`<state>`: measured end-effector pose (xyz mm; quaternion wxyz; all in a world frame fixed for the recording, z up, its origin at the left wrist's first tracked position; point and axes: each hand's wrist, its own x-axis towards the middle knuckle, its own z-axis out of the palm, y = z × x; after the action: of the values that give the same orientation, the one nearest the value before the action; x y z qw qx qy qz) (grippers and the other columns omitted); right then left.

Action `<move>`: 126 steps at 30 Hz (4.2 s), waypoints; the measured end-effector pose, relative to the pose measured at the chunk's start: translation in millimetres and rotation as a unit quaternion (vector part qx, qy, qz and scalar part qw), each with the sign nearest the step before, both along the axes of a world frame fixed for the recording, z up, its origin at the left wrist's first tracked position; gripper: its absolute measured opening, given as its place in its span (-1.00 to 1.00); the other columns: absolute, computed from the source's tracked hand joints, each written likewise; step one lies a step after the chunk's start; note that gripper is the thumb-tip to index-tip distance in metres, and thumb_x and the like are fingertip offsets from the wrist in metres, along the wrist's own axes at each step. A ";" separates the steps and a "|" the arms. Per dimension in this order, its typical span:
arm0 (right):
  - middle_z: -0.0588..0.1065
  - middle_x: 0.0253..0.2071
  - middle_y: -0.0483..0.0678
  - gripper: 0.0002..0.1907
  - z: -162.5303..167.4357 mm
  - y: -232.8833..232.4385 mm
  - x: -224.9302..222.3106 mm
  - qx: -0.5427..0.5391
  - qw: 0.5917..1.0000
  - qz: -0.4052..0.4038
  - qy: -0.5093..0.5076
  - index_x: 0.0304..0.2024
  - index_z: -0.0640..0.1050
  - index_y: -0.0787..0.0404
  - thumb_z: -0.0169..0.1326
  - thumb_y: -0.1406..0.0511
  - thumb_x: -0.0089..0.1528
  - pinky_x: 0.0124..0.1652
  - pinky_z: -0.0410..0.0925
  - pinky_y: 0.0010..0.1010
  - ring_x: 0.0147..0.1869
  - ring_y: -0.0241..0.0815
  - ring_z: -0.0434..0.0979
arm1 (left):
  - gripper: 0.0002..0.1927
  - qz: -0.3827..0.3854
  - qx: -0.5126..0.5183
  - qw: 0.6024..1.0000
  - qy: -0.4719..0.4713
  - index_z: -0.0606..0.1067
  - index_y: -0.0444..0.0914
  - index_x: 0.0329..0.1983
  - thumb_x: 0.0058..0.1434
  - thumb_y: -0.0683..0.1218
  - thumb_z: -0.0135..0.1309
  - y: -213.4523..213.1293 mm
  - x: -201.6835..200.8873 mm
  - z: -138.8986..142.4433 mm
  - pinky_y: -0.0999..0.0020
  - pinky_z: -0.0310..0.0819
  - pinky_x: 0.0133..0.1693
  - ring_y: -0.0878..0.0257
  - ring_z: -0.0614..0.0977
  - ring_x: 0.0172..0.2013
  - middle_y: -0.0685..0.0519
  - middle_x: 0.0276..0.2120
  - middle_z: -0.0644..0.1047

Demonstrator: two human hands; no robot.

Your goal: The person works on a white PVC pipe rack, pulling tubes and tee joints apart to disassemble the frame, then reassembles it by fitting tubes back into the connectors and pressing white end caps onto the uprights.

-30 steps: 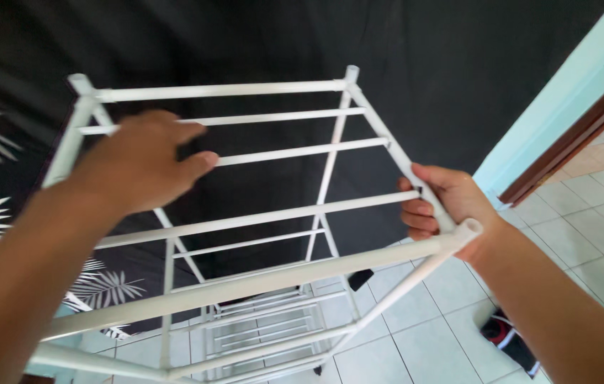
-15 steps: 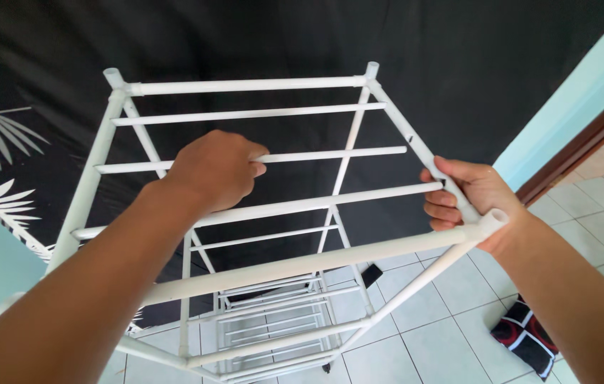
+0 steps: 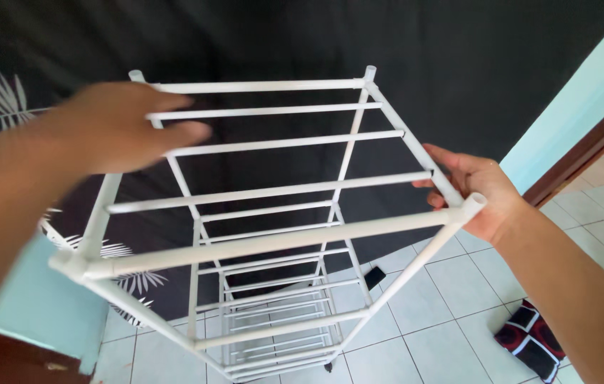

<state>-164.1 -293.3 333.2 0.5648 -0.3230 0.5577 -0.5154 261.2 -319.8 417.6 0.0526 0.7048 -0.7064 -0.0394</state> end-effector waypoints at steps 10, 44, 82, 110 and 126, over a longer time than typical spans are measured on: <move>0.54 -0.07 0.23 -0.37 7.0 19.4 3.2 -0.037 0.998 0.016 -0.056 0.14 0.45 0.56 -0.06 0.09 0.29 0.05 0.48 -0.29 -0.05 -0.01 0.66 | -0.23 0.132 0.048 0.841 0.523 0.17 -0.09 0.59 0.36 0.22 -0.02 57.0 45.3 -69.2 -0.01 0.56 0.05 0.00 0.59 0.18 -0.16 0.33 0.43; 0.54 -0.25 0.03 -0.78 5.6 23.4 14.0 -0.043 0.996 -0.070 -0.034 -0.14 0.63 0.31 0.12 0.47 0.16 0.03 0.56 -0.40 -0.21 -0.20 0.62 | -0.37 0.035 0.035 0.755 0.653 0.21 -0.01 0.54 0.40 -0.19 -0.10 49.8 69.7 -105.6 0.53 0.21 -0.55 0.48 0.32 -0.48 0.11 -0.14 0.48; 0.57 -0.20 0.05 -0.53 -12.5 -2.0 -10.6 -0.004 0.999 -0.007 -0.045 0.16 0.49 0.33 0.12 0.46 0.18 -0.13 0.55 -0.39 -0.20 -0.23 0.63 | -0.82 -0.262 -0.032 0.952 0.154 0.65 -0.17 -0.21 0.23 -0.01 0.16 23.0 -232.8 -67.3 0.05 0.48 -0.06 0.04 0.65 -0.09 -0.01 -0.20 0.63; 0.60 -0.08 0.07 -0.47 -8.8 12.4 -7.9 -0.047 0.995 0.075 -0.052 0.31 0.44 0.40 -0.05 0.37 0.28 -0.31 0.35 -0.58 -0.35 -0.37 0.38 | -0.80 -0.209 0.018 0.957 0.199 0.69 -0.05 -0.21 0.12 -0.15 0.18 19.3 -243.7 -62.4 0.21 0.61 -0.15 0.12 0.71 -0.20 0.06 -0.23 0.67; 0.60 -0.15 0.15 -0.45 -22.7 9.0 -8.9 -0.097 0.983 0.050 -0.146 0.31 0.36 0.53 -0.05 0.43 0.26 -0.44 0.36 -0.60 -0.42 -0.33 0.43 | -0.81 -0.199 0.020 0.959 0.202 0.69 -0.05 -0.18 0.22 -0.08 0.11 20.1 -243.1 -62.0 0.18 0.60 -0.18 0.12 0.71 -0.24 0.04 -0.28 0.66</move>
<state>-173.0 -284.3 310.5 0.6311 -0.3248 0.4003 -0.5796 18.1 -299.7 355.6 0.1711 0.5282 -0.8061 -0.2045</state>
